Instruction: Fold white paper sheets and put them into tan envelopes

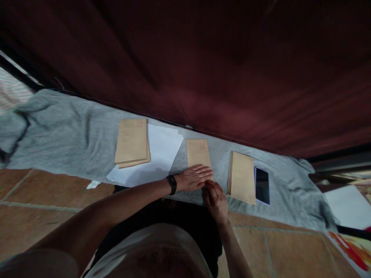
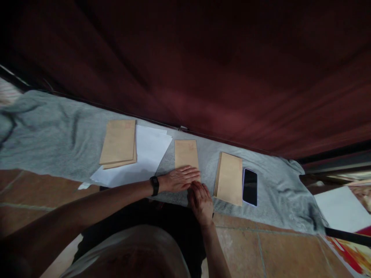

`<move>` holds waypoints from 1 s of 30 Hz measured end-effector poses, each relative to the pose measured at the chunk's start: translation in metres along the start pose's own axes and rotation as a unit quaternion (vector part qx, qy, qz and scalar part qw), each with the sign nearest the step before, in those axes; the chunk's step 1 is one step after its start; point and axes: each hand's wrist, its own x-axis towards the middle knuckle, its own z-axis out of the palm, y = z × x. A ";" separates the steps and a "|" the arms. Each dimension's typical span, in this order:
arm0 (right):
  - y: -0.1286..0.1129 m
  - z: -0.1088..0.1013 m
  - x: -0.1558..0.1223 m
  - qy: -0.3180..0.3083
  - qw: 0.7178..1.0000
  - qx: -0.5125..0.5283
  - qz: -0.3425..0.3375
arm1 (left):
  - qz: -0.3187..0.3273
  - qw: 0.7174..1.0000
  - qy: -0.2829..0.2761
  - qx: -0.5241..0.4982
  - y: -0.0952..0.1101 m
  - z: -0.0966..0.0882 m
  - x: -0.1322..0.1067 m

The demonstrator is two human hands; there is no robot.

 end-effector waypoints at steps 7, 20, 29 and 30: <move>0.001 0.004 -0.005 0.018 1.000 -0.008 0.004 | -0.002 1.000 0.019 -0.004 0.013 0.009 -0.011; 0.004 0.001 -0.002 0.012 0.999 0.033 0.017 | -0.121 0.987 0.062 0.087 0.042 0.029 -0.029; 0.022 -0.003 0.010 0.017 0.997 0.056 0.047 | -0.150 0.981 0.022 0.123 0.048 0.022 -0.032; 0.023 -0.003 0.011 0.020 0.997 0.055 0.048 | -0.156 0.981 0.021 0.112 0.047 0.020 -0.033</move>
